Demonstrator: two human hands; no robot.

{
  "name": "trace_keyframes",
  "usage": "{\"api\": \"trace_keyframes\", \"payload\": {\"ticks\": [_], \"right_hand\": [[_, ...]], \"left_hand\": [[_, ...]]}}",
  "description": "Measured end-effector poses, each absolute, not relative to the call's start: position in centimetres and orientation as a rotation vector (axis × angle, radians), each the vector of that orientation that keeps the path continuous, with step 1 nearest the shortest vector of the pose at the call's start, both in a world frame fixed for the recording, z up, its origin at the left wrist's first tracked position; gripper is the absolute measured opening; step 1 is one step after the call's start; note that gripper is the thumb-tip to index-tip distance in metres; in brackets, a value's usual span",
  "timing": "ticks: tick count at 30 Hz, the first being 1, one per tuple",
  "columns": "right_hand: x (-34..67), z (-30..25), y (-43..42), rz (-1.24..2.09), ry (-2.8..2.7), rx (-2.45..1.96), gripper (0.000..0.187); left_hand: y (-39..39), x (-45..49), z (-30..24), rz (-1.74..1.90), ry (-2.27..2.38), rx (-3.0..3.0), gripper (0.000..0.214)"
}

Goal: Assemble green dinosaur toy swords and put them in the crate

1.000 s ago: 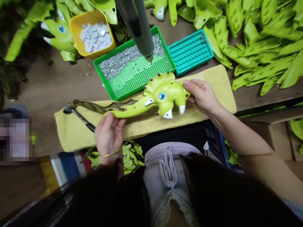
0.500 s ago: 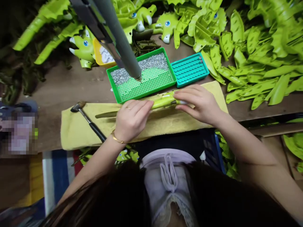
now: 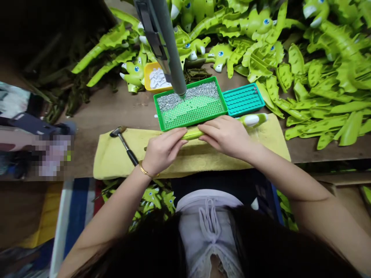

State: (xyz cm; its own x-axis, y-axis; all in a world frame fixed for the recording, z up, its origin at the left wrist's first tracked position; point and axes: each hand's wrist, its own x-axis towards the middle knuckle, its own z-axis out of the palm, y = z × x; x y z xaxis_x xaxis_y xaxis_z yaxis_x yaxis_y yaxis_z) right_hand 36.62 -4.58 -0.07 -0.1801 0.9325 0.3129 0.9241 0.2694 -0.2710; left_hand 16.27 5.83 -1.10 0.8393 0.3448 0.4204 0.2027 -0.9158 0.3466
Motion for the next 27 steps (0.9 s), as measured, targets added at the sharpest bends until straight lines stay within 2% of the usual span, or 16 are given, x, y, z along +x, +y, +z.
{"api": "trace_keyframes", "payload": {"ticks": [6, 9, 13, 15, 17, 19, 21, 23, 26, 27], "right_hand": [[34.5, -1.3, -2.9, 0.095, -2.154, -1.659, 0.042], [33.0, -1.2, -4.2, -0.148, -2.119, -1.597, 0.039], [34.7, -0.9, -8.1, -0.445, -1.809, -1.453, 0.045], [37.0, -1.6, -10.0, -0.368, -1.581, -1.544, 0.059], [39.1, -3.0, -11.3, -0.139, -1.509, -1.610, 0.075], [40.1, -4.4, -11.7, 0.096, -1.544, -1.558, 0.071], [40.1, -5.1, -11.7, 0.200, -1.568, -1.462, 0.056], [39.5, -5.0, -11.4, 0.193, -1.558, -1.421, 0.049], [38.7, -3.9, -11.1, 0.149, -1.587, -1.428, 0.046], [38.6, -3.5, -11.1, 0.133, -1.602, -1.434, 0.046]], "left_hand": [[5.0, 15.7, -2.2, 0.841, 0.540, 2.689, 0.021], [6.1, 14.5, -3.2, 0.796, 0.588, 2.562, 0.020], [9.1, 11.3, -4.3, 0.667, 0.641, 2.452, 0.022], [10.2, 9.7, -4.6, 0.640, 0.686, 2.413, 0.022], [10.8, 8.5, -4.5, 0.635, 0.696, 2.385, 0.021], [11.0, 8.3, -3.8, 0.634, 0.683, 2.369, 0.021], [10.4, 9.2, -2.3, 0.603, 0.626, 2.419, 0.024], [9.1, 11.3, -0.2, 0.535, 0.504, 2.552, 0.037], [6.2, 15.4, 2.6, 0.442, 0.258, 2.715, 0.085], [5.2, 16.6, 3.2, 0.430, 0.178, 2.731, 0.089]]}}
